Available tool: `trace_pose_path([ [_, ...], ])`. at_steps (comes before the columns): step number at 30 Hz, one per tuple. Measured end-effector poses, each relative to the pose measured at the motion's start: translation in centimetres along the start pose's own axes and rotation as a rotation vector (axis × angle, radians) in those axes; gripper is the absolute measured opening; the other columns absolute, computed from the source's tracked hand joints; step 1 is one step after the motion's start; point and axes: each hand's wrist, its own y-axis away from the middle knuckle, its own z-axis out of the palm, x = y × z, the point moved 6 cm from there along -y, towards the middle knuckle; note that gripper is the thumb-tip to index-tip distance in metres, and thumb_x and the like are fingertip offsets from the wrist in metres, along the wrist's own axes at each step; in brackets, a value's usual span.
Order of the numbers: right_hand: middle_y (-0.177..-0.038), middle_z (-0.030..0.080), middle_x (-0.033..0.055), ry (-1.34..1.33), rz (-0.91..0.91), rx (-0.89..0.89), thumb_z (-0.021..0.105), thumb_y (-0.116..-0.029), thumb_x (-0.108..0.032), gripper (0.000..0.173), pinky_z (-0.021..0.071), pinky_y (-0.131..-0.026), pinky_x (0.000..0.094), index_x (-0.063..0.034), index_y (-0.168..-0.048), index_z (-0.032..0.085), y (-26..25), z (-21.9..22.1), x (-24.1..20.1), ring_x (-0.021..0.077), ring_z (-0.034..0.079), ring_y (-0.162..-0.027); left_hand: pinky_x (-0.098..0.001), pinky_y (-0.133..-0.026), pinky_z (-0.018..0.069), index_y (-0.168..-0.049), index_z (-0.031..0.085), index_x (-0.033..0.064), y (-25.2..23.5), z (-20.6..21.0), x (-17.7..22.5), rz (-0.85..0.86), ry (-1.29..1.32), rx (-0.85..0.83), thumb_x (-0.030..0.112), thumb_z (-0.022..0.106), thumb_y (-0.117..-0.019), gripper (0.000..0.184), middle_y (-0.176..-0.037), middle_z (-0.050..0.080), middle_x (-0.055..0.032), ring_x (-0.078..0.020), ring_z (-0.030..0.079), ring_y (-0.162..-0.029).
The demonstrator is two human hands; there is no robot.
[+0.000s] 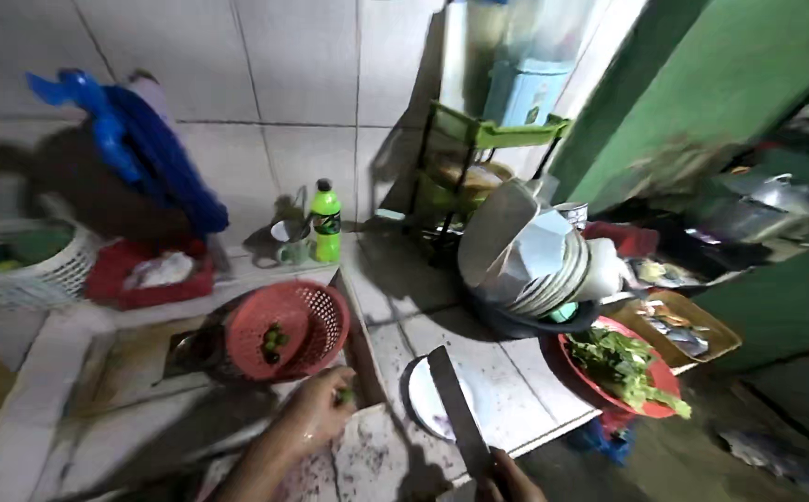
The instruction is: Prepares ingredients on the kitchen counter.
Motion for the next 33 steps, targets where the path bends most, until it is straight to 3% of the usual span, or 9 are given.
trace_pose_path([
  [3,-0.087,0.070,0.0165,0.028,-0.013,-0.094,0.054,-0.1028,-0.010,0.038,0.0586,-0.063,0.0452,0.0054,-0.138,0.054,1.0,1.0,1.2,0.0250,0.068,-0.065,-0.0461,-0.102,0.0507,-0.137,0.057,0.0045,4.0,6.5,0.4,-0.064,-0.039,-0.094,0.021,0.060,-0.1008,0.040,-0.132,0.061,-0.0183,-0.0298,0.063,-0.117],
  [6,-0.089,0.071,0.0172,0.077,-0.030,-0.183,0.055,-0.1026,-0.011,0.038,0.0585,-0.066,0.0476,0.0037,-0.138,0.055,2.3,1.8,2.2,0.0276,0.069,-0.068,-0.0417,-0.107,0.0476,-0.137,0.060,0.0086,5.9,9.1,0.7,-0.139,-0.101,-0.051,0.021,0.058,-0.1021,0.037,-0.140,0.057,-0.0159,-0.0272,0.059,-0.125],
  [11,-0.090,0.072,0.0182,0.202,-0.058,-0.288,0.053,-0.1033,-0.013,0.039,0.0576,-0.072,0.0549,0.0000,-0.140,0.057,4.6,3.1,2.2,0.0334,0.071,-0.075,-0.0376,-0.107,0.0482,-0.138,0.062,0.0065,6.7,10.5,0.1,-0.191,-0.009,0.105,0.014,0.058,-0.1023,0.036,-0.139,0.057,-0.0160,-0.0260,0.060,-0.124],
  [16,-0.094,0.074,0.0208,0.384,-0.101,-0.278,0.051,-0.1052,-0.019,0.038,0.0565,-0.078,0.0616,-0.0057,-0.140,0.059,6.3,4.0,1.5,0.0404,0.073,-0.084,-0.0423,-0.104,0.0494,-0.135,0.061,0.0036,6.9,11.1,-0.4,-0.243,0.045,0.240,0.014,0.064,-0.0989,0.038,-0.131,0.062,-0.0172,-0.0280,0.063,-0.118],
  [18,-0.097,0.074,0.0207,0.437,-0.109,-0.282,0.049,-0.1059,-0.021,0.037,0.0565,-0.078,0.0618,-0.0078,-0.139,0.060,6.9,4.1,1.3,0.0412,0.073,-0.086,-0.0442,-0.102,0.0503,-0.129,0.061,0.0017,7.1,11.3,-0.5,-0.237,0.046,0.291,0.012,0.067,-0.0965,0.035,-0.122,0.066,-0.0174,-0.0288,0.064,-0.115],
  [23,-0.100,0.074,0.0205,0.517,-0.083,-0.289,0.047,-0.1071,-0.021,0.036,0.0567,-0.079,0.0602,-0.0102,-0.140,0.059,7.5,4.4,1.2,0.0413,0.073,-0.089,-0.0442,-0.100,0.0517,-0.120,0.066,0.0021,7.4,11.7,-0.7,-0.224,0.041,0.338,0.014,0.069,-0.0965,0.027,-0.117,0.067,-0.0168,-0.0287,0.065,-0.112],
  [28,-0.105,0.073,0.0227,0.575,-0.076,-0.276,0.046,-0.1072,-0.020,0.038,0.0570,-0.079,0.0608,-0.0083,-0.141,0.058,7.8,4.5,1.5,0.0427,0.073,-0.090,-0.0463,-0.098,0.0526,-0.120,0.063,-0.0030,7.2,12.4,-1.1,-0.170,0.124,0.380,0.007,0.067,-0.0958,0.027,-0.115,0.067,-0.0204,-0.0312,0.066,-0.108],
  [33,-0.108,0.074,0.0198,0.589,-0.061,-0.293,0.046,-0.1076,-0.020,0.038,0.0574,-0.080,0.0591,-0.0114,-0.143,0.057,7.5,4.7,1.9,0.0405,0.074,-0.092,-0.0457,-0.100,0.0517,-0.119,0.064,-0.0020,6.8,12.2,-0.7,-0.215,0.102,0.360,0.011,0.070,-0.0952,0.027,-0.118,0.066,-0.0195,-0.0313,0.065,-0.111],
])
